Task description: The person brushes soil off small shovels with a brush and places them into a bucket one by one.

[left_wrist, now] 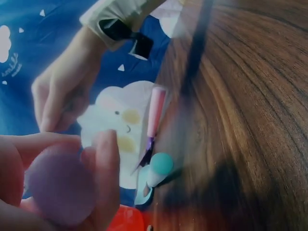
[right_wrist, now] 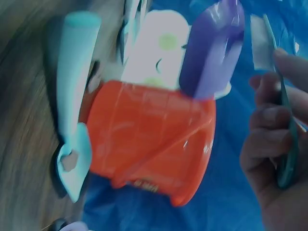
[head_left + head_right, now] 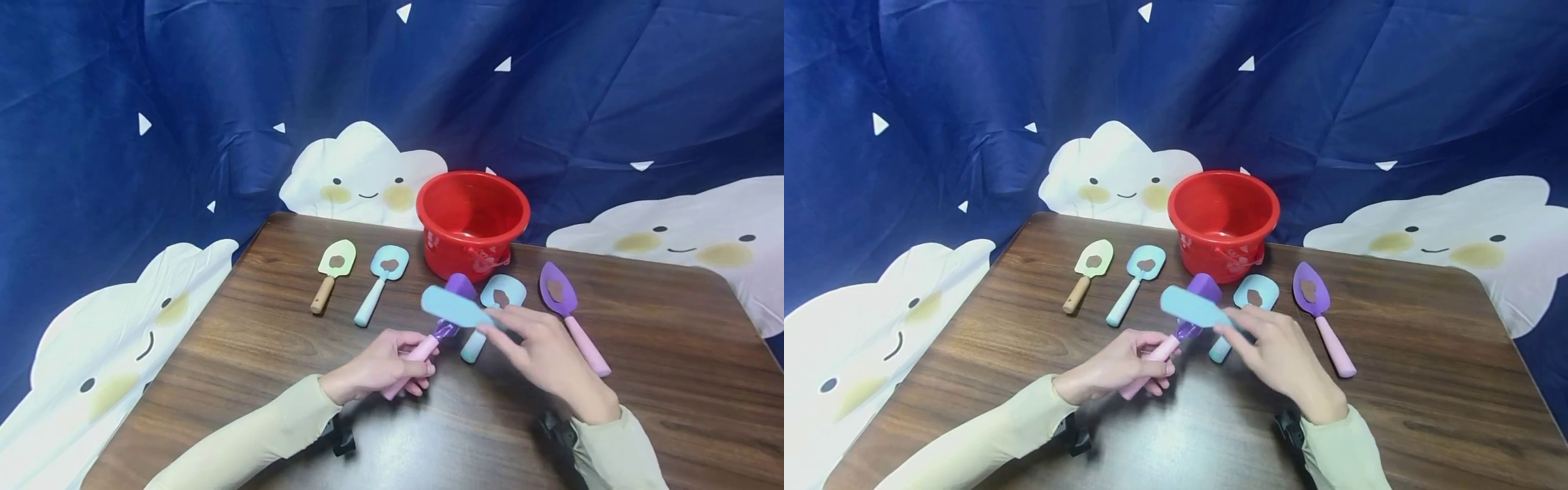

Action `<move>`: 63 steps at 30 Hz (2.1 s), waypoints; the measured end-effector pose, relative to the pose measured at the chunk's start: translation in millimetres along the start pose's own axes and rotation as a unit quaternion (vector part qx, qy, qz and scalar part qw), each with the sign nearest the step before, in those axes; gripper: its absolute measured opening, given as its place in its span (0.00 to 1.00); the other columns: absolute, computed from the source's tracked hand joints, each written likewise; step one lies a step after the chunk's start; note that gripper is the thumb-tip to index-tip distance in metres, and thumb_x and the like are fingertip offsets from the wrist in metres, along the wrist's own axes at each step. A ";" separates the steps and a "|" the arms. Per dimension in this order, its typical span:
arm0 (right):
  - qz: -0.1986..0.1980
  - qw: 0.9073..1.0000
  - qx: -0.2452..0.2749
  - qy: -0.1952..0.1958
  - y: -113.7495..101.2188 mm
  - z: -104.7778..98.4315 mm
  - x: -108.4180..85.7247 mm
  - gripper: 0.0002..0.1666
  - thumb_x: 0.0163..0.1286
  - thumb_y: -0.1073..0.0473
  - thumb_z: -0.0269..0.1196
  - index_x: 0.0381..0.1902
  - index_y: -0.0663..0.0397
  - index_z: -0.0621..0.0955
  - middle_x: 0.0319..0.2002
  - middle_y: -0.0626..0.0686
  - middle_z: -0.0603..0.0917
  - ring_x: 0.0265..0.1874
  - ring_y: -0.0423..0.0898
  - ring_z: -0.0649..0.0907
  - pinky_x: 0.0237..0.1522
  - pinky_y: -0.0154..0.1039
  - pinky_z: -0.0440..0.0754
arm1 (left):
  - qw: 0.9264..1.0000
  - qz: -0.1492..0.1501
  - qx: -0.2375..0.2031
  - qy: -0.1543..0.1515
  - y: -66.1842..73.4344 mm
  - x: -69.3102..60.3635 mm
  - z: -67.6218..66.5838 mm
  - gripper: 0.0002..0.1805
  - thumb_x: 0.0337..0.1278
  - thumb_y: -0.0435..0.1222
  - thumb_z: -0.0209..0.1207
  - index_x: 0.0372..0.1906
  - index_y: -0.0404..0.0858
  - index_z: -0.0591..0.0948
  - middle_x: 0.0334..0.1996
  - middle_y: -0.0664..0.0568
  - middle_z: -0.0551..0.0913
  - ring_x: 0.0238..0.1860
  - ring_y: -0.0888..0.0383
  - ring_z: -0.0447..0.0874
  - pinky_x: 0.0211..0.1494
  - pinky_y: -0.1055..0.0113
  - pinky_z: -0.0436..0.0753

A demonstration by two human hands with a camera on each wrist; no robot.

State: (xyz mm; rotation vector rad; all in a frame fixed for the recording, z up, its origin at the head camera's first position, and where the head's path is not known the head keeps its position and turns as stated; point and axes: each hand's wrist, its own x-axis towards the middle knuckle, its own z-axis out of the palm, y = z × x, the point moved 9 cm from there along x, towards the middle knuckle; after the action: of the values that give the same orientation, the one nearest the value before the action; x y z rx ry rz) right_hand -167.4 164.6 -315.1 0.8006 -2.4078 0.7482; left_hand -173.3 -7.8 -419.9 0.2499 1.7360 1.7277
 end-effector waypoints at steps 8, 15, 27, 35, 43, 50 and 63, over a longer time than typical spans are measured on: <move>-0.029 0.999 -0.030 -0.021 -16.7 6.7 1.7 0.18 0.61 0.45 0.67 0.44 0.48 0.86 0.31 0.42 0.86 0.25 0.38 0.82 0.28 0.34 0.81 | 1.000 -0.002 -0.010 0.005 -0.8 -1.2 1.8 0.16 0.55 0.25 0.60 0.50 0.28 0.79 0.26 0.45 0.79 0.22 0.59 0.83 0.30 0.64 0.88; 0.034 0.998 -0.044 -0.021 10.0 5.3 0.1 0.22 0.51 0.57 0.74 0.47 0.52 0.86 0.35 0.49 0.88 0.31 0.43 0.86 0.36 0.42 0.84 | 1.000 -0.003 -0.019 -0.005 -2.1 -2.6 3.6 0.16 0.54 0.25 0.60 0.50 0.28 0.79 0.25 0.48 0.80 0.23 0.61 0.83 0.33 0.65 0.88; 0.143 0.987 -0.072 -0.021 56.2 -6.4 -13.4 0.18 0.60 0.57 0.68 0.47 0.60 0.85 0.38 0.60 0.88 0.38 0.59 0.86 0.40 0.57 0.80 | 0.999 0.002 0.004 -0.045 2.1 -6.7 1.8 0.18 0.57 0.30 0.60 0.54 0.32 0.79 0.41 0.34 0.86 0.25 0.62 0.83 0.32 0.72 0.81; 0.173 0.979 -0.092 -0.061 65.7 -7.8 -33.8 0.19 0.62 0.50 0.67 0.46 0.55 0.85 0.39 0.58 0.88 0.40 0.60 0.86 0.36 0.60 0.80 | 0.999 0.031 0.015 -0.042 22.1 -4.2 -9.2 0.19 0.59 0.31 0.60 0.56 0.36 0.78 0.42 0.46 0.87 0.29 0.62 0.83 0.32 0.72 0.79; 0.175 0.978 -0.101 -0.051 67.2 -14.3 -41.9 0.16 0.61 0.51 0.68 0.44 0.52 0.86 0.37 0.57 0.89 0.36 0.60 0.86 0.31 0.58 0.80 | 0.998 0.051 0.042 0.014 45.8 10.5 -34.6 0.18 0.58 0.31 0.62 0.54 0.35 0.79 0.35 0.52 0.87 0.25 0.60 0.79 0.31 0.71 0.79; 0.182 0.978 -0.096 -0.044 66.4 -19.7 -43.5 0.17 0.60 0.52 0.68 0.45 0.54 0.86 0.38 0.59 0.88 0.38 0.61 0.86 0.33 0.60 0.79 | 0.989 0.090 0.108 0.047 92.0 22.9 -60.4 0.22 0.58 0.28 0.57 0.59 0.41 0.76 0.37 0.51 0.84 0.29 0.57 0.79 0.32 0.70 0.78; 0.174 0.980 -0.095 -0.026 61.7 -26.1 -44.4 0.18 0.60 0.52 0.69 0.44 0.55 0.86 0.39 0.59 0.88 0.38 0.60 0.86 0.33 0.59 0.80 | 0.874 0.200 0.392 0.204 146.7 53.0 -73.5 0.20 0.59 0.43 0.60 0.56 0.45 0.81 0.48 0.55 0.85 0.45 0.59 0.81 0.49 0.66 0.81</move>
State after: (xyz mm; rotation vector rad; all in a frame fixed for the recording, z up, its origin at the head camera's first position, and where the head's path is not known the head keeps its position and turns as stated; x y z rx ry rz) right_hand -169.1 239.8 -343.5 0.3301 -2.6528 0.6150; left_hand -301.5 -22.1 -305.4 0.6751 2.8198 1.2806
